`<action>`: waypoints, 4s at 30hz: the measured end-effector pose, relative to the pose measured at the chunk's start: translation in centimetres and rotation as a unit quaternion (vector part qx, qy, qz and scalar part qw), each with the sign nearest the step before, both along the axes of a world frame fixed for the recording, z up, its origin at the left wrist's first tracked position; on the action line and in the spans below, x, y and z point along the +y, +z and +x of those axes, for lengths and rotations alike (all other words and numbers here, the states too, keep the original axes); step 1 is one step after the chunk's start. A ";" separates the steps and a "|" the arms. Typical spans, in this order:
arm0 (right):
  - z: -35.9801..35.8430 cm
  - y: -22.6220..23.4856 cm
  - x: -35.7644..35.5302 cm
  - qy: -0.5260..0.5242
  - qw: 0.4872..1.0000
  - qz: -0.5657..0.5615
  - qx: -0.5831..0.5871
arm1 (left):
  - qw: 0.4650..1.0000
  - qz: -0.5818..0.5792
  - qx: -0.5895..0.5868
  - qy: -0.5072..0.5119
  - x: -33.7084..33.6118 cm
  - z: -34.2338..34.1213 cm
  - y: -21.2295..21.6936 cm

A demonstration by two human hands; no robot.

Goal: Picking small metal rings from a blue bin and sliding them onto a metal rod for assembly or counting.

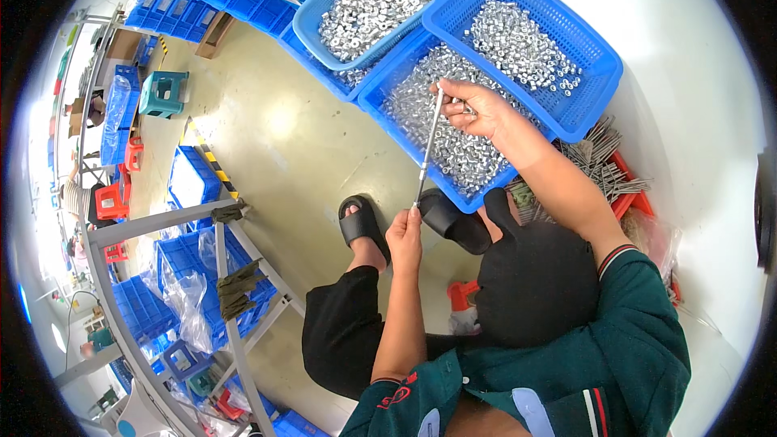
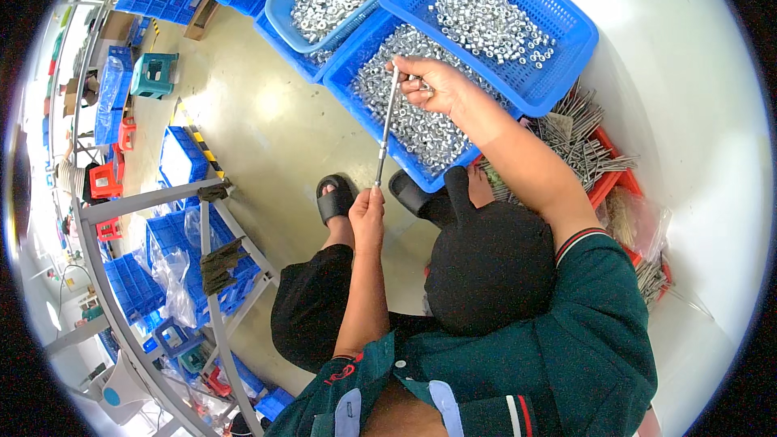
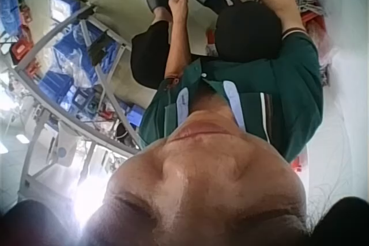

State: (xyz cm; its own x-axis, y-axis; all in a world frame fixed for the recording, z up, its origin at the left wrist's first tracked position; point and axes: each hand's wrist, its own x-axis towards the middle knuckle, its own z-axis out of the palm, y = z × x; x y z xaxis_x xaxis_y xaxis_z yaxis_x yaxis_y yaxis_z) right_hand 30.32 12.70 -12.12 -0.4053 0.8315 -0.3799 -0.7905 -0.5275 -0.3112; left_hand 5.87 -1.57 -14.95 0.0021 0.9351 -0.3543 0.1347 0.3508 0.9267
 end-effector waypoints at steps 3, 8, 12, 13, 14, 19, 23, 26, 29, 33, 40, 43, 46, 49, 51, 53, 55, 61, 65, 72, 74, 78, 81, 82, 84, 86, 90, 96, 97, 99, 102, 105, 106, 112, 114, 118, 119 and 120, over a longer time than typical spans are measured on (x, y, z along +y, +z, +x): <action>-0.3 0.1 -0.3 -0.033 0.999 0.026 0.018 | 0.998 -0.043 -0.037 0.002 0.0 0.5 0.4; -0.2 0.4 -0.5 -0.033 0.997 0.058 -0.038 | 0.995 -0.073 -0.063 0.007 -0.1 0.6 0.4; -0.1 0.6 -0.4 -0.008 0.986 0.110 -0.128 | 0.999 -0.047 -0.024 -0.005 0.0 0.3 0.3; -0.4 0.8 -0.5 -0.015 0.984 0.108 -0.138 | 0.998 -0.055 -0.030 -0.003 0.0 0.3 0.3; -0.5 1.0 -0.6 -0.021 0.983 0.106 -0.148 | 0.997 -0.064 -0.035 -0.002 0.0 0.3 0.4; -0.3 1.0 -0.6 -0.031 0.987 0.105 -0.118 | 0.994 -0.092 -0.062 -0.001 0.0 0.9 0.9; -0.1 1.5 -0.7 -0.038 0.988 0.108 -0.106 | 0.991 -0.108 -0.083 0.003 0.1 1.3 1.6; -0.9 2.3 -1.0 0.094 0.945 0.105 -0.295 | 0.989 -0.120 -0.092 0.005 0.6 1.3 1.9; -2.7 2.6 -2.3 0.224 0.917 0.143 -0.296 | 0.989 -0.110 -0.101 0.023 1.2 1.4 2.8; -1.4 1.6 -1.9 0.195 0.943 0.076 -0.259 | 0.988 -0.111 -0.102 0.032 1.4 1.6 2.9; -0.3 -0.8 -0.9 0.069 0.990 -0.062 -0.102 | 0.990 -0.110 -0.075 0.038 1.0 0.8 1.7; -0.2 -0.9 -1.0 0.048 0.996 -0.054 -0.059 | 0.992 -0.093 -0.078 0.028 0.8 0.4 1.1; -0.1 -1.0 -0.9 0.033 0.998 -0.020 -0.058 | 0.997 -0.062 -0.040 0.018 0.5 0.2 0.7; 0.1 -1.1 -0.9 0.011 0.999 -0.024 -0.031 | 0.997 -0.063 -0.036 0.009 0.4 0.0 0.6; 0.6 -1.6 -0.9 0.007 0.999 -0.036 0.039 | 0.998 -0.059 -0.038 0.007 0.3 0.2 0.6; 0.3 -1.3 -0.9 -0.007 0.999 -0.032 0.030 | 0.998 -0.058 -0.036 0.007 0.3 0.0 0.7; 0.2 -1.0 -0.8 -0.021 0.999 -0.028 0.020 | 0.998 -0.057 -0.036 0.005 0.3 0.0 0.7; 0.6 -1.4 -0.8 -0.019 0.999 -0.031 0.028 | 0.998 -0.055 -0.034 0.006 0.2 0.0 0.6; 0.7 -1.2 -0.9 -0.037 0.999 -0.012 0.013 | 0.998 -0.053 -0.034 0.009 0.1 0.2 0.5; 1.2 -0.8 -0.2 -0.031 0.997 -0.025 0.064 | 0.999 -0.043 -0.014 0.003 0.5 0.5 0.7; -0.1 -0.8 0.7 -0.019 0.997 -0.031 0.065 | 1.000 -0.021 -0.007 0.002 0.6 -0.8 0.6; -1.0 2.3 -0.2 0.010 0.994 -0.110 -0.007 | 0.999 -0.025 0.004 0.023 -0.1 -1.0 0.9; 1.2 2.5 -0.6 -0.023 0.986 -0.144 -0.075 | 0.997 -0.045 0.060 -0.013 -0.1 0.2 -0.4; 2.0 2.5 -0.6 -0.003 0.989 -0.123 -0.077 | 0.995 -0.029 0.088 -0.048 0.2 0.5 0.6; 1.9 1.2 -0.1 0.048 0.992 -0.091 -0.066 | 0.992 -0.025 0.118 -0.037 0.0 -0.3 1.7; 1.6 0.8 0.3 0.072 0.992 -0.082 -0.056 | 0.993 -0.012 0.119 -0.016 -0.1 -0.7 2.7; 0.7 0.8 0.0 0.066 0.995 -0.063 -0.040 | 0.982 0.030 0.183 -0.029 -0.1 -0.7 2.1; -2.7 2.7 -1.8 0.076 0.970 0.062 -0.221 | 0.991 0.037 0.132 0.005 0.5 -0.1 1.5; -3.2 3.1 -2.2 0.100 0.964 0.070 -0.236 | 0.995 0.026 0.094 0.010 0.6 0.3 1.5; -3.3 3.0 -2.5 0.117 0.966 0.069 -0.219 | 0.998 0.012 0.055 0.017 0.5 0.4 1.4; -1.9 1.6 -2.2 0.123 0.981 -0.037 -0.147 | 1.000 -0.002 -0.004 0.029 0.6 -0.1 0.3; -0.6 -0.1 -1.8 0.058 0.983 -0.059 -0.162 | 0.998 -0.030 0.054 0.029 0.6 -0.2 -0.8; 0.1 -0.8 -1.7 0.040 0.990 -0.043 -0.129 | 0.998 0.000 0.047 0.044 0.6 0.4 0.1; -0.5 -0.9 -0.5 0.008 1.000 -0.029 -0.006 | 0.997 0.012 0.068 0.017 0.6 -0.3 0.7; -0.7 -0.8 -0.6 0.005 0.999 -0.001 0.036 | 0.999 -0.002 0.049 0.019 0.5 -0.6 1.0; 0.4 -0.7 -0.9 -0.010 0.998 -0.022 0.066 | 0.998 -0.001 0.057 0.000 0.4 -0.3 0.1; 0.5 -0.8 -0.9 -0.009 0.997 -0.022 0.072 | 0.998 -0.002 0.059 0.000 0.3 -0.3 0.0; 0.4 -0.9 -0.9 -0.018 0.998 -0.032 0.052 | 0.998 -0.003 0.059 -0.003 0.3 -0.4 0.0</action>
State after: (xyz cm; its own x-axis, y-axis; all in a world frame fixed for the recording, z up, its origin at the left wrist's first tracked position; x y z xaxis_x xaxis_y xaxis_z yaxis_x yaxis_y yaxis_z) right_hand 30.76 11.81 -13.01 -0.4165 0.8217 -0.3890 -0.8354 -0.5147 -0.1930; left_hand 5.48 -1.27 -14.98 -0.0338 0.9328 -0.3588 0.2443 0.3558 0.9021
